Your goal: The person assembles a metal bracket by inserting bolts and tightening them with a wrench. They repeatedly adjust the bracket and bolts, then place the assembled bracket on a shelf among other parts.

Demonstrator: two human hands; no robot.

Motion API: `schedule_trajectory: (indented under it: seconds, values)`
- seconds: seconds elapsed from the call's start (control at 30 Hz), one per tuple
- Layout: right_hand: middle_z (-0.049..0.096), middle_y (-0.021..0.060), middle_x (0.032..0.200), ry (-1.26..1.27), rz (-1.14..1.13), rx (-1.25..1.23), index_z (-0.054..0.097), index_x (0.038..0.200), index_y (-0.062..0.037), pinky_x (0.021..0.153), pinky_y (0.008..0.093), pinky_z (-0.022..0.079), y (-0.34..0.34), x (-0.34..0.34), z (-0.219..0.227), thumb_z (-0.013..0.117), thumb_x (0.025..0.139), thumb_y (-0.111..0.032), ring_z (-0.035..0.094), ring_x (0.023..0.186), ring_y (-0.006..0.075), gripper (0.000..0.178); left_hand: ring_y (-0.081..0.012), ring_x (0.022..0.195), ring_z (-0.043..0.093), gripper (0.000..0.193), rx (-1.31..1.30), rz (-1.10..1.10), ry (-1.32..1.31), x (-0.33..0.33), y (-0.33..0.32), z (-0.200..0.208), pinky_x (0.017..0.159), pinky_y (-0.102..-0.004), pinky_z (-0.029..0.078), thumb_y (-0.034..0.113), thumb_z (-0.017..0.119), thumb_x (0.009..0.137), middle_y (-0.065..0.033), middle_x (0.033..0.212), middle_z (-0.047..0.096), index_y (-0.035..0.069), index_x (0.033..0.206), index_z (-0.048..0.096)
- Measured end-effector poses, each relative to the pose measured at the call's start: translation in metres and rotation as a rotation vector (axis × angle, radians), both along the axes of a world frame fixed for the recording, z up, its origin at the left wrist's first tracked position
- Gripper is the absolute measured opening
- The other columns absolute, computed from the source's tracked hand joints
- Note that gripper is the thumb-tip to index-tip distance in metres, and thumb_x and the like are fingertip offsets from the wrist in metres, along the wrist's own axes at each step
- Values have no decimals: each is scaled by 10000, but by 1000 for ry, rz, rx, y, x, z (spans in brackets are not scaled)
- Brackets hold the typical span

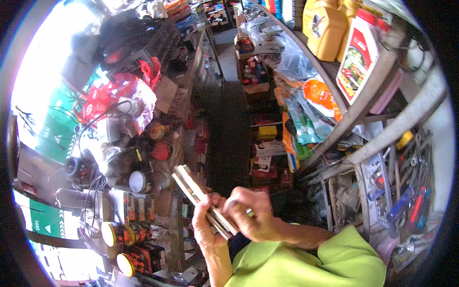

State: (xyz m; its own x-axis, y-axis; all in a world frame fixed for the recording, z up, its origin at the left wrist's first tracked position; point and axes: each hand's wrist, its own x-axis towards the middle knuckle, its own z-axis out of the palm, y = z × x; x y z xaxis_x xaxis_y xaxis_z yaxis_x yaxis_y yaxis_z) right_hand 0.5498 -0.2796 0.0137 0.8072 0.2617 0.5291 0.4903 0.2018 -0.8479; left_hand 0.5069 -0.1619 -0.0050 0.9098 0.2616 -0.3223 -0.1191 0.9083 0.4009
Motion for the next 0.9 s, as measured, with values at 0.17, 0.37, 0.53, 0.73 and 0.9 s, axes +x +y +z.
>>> schedule_trajectory:
  seconds: [0.17, 0.37, 0.53, 0.73, 0.9]
  values:
    - [443, -17, 586, 604, 65, 276, 522, 677, -73, 411, 227, 265, 0, 47, -4, 375, 1027, -454, 355, 452, 60, 537, -180, 574, 565, 365, 171, -221, 72, 29, 14, -12, 489, -301, 490, 112, 709, 785, -75, 735, 561, 54, 1071, 489]
    - [277, -22, 533, 855, 252, 793, 375, 630, -106, 356, 237, 187, 25, 121, 12, 332, 1019, -515, 218, 410, 85, 566, -153, 598, 589, 418, 340, -372, 199, 65, 55, -18, 532, -285, 511, 104, 820, 715, -35, 774, 599, 72, 1036, 554]
    - [279, -15, 538, 802, 363, 864, 372, 647, -107, 361, 241, 189, 72, 152, 29, 341, 1025, -486, 208, 411, 85, 536, -138, 612, 597, 402, 385, -385, 163, 85, 90, -10, 529, -278, 505, 103, 829, 711, -20, 784, 610, 86, 1003, 554]
    - [341, -11, 558, 809, 151, 628, 429, 709, -84, 416, 239, 292, 135, 146, 30, 406, 1014, -416, 305, 436, 79, 451, -141, 603, 596, 394, 272, -375, 163, 100, 122, -14, 523, -285, 507, 83, 807, 731, -19, 772, 605, 83, 1026, 547]
    - [546, 36, 656, 559, 38, 151, 513, 752, -41, 532, 242, 435, 149, 134, 4, 457, 1023, -291, 541, 559, 98, 373, -136, 617, 600, 416, 257, -347, 93, 105, 133, -14, 556, -280, 517, 84, 800, 736, -13, 785, 610, 76, 1071, 554]
